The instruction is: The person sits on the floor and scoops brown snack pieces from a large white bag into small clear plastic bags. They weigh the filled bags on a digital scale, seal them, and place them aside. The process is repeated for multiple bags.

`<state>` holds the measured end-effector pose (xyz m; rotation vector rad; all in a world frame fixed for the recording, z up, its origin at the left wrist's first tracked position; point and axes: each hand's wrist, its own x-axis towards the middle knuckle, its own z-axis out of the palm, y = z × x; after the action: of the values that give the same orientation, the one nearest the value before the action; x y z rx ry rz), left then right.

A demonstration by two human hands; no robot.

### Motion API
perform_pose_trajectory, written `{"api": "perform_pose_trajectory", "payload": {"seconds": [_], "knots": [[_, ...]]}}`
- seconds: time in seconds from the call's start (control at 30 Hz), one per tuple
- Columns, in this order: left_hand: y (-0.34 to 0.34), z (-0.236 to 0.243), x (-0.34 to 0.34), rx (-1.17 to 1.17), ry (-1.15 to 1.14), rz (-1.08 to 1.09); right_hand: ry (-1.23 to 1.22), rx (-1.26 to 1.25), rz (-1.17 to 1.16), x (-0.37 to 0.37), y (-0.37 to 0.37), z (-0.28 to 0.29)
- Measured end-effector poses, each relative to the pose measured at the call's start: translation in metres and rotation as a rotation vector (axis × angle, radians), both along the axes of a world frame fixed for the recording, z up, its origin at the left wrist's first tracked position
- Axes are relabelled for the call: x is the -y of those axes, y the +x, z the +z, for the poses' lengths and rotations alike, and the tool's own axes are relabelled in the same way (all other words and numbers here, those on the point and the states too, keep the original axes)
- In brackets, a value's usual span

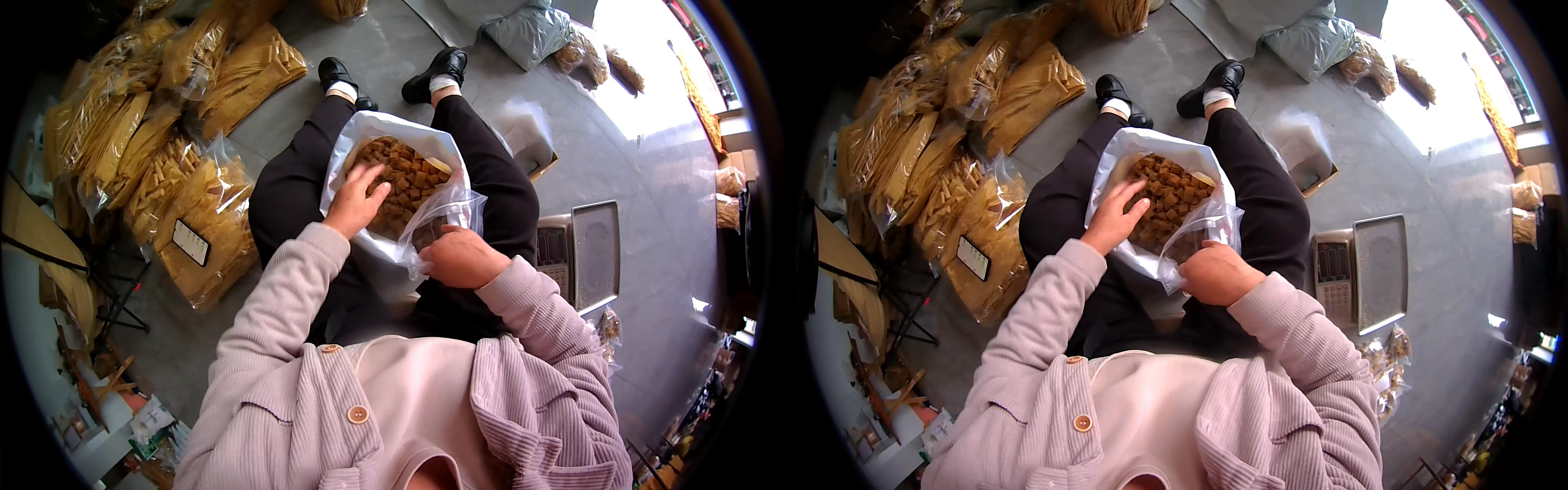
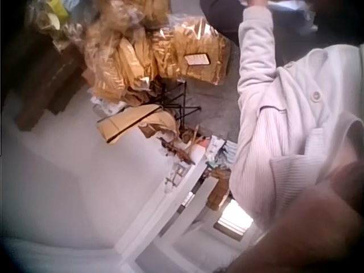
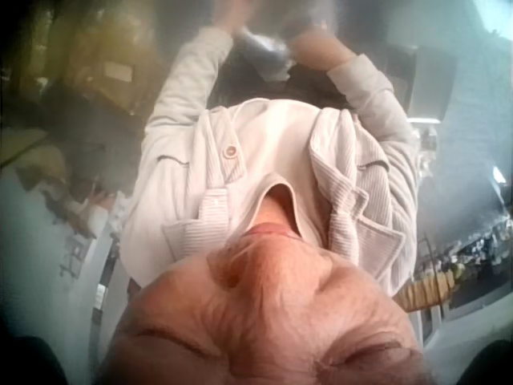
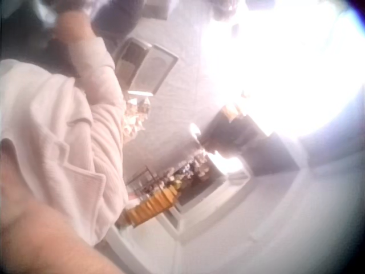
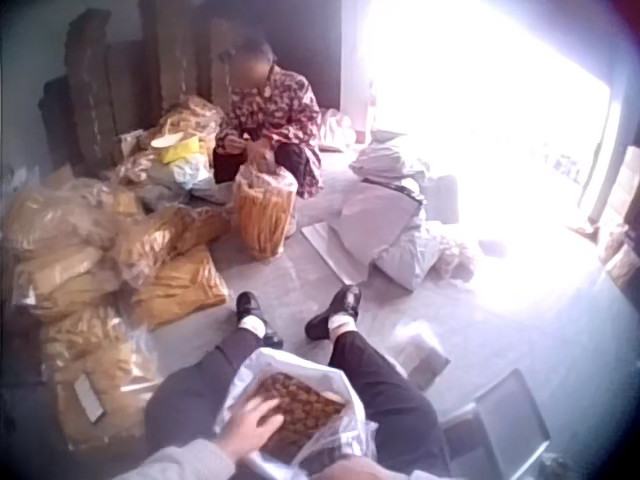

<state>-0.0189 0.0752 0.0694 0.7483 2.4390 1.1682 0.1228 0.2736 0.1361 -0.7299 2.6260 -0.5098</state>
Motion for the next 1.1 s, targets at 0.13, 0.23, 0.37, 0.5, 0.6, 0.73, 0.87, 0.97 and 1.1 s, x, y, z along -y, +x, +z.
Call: {"api": "perform_pose_trajectory", "payload": {"seconds": [0.13, 0.23, 0.37, 0.5, 0.6, 0.73, 0.87, 0.97, 1.1], "knots": [[0.052, 0.060, -0.001, 0.510, 0.460, 0.044, 0.008, -0.016, -0.076, 0.004, -0.005, 0.004], [0.083, 0.090, -0.004, 0.269, 0.387, 0.080, -0.039, -0.134, -0.153, 0.020, -0.010, 0.003], [0.077, 0.085, 0.002, 0.195, 0.388, 0.151, -0.027, -0.199, -0.217, 0.040, -0.027, 0.017], [0.055, 0.078, 0.015, -0.119, 0.366, 0.176, -0.291, -0.333, -0.301, 0.044, -0.032, 0.017], [0.047, 0.077, 0.013, -0.208, 0.370, 0.187, -0.327, -0.112, -0.444, 0.051, -0.021, -0.009], [0.047, 0.055, 0.013, -0.217, 0.275, 0.158, -0.541, 0.287, -0.327, 0.042, -0.023, -0.003], [0.048, 0.038, 0.020, -0.223, 0.205, 0.150, -0.718, -0.050, -0.709, 0.010, -0.030, 0.016], [0.050, 0.041, 0.018, -0.227, 0.206, 0.188, -0.101, -0.274, -0.921, -0.019, -0.040, 0.013], [0.043, 0.048, 0.013, -0.343, 0.225, 0.166, 0.048, -0.147, -0.915, -0.032, -0.041, -0.037]]}}
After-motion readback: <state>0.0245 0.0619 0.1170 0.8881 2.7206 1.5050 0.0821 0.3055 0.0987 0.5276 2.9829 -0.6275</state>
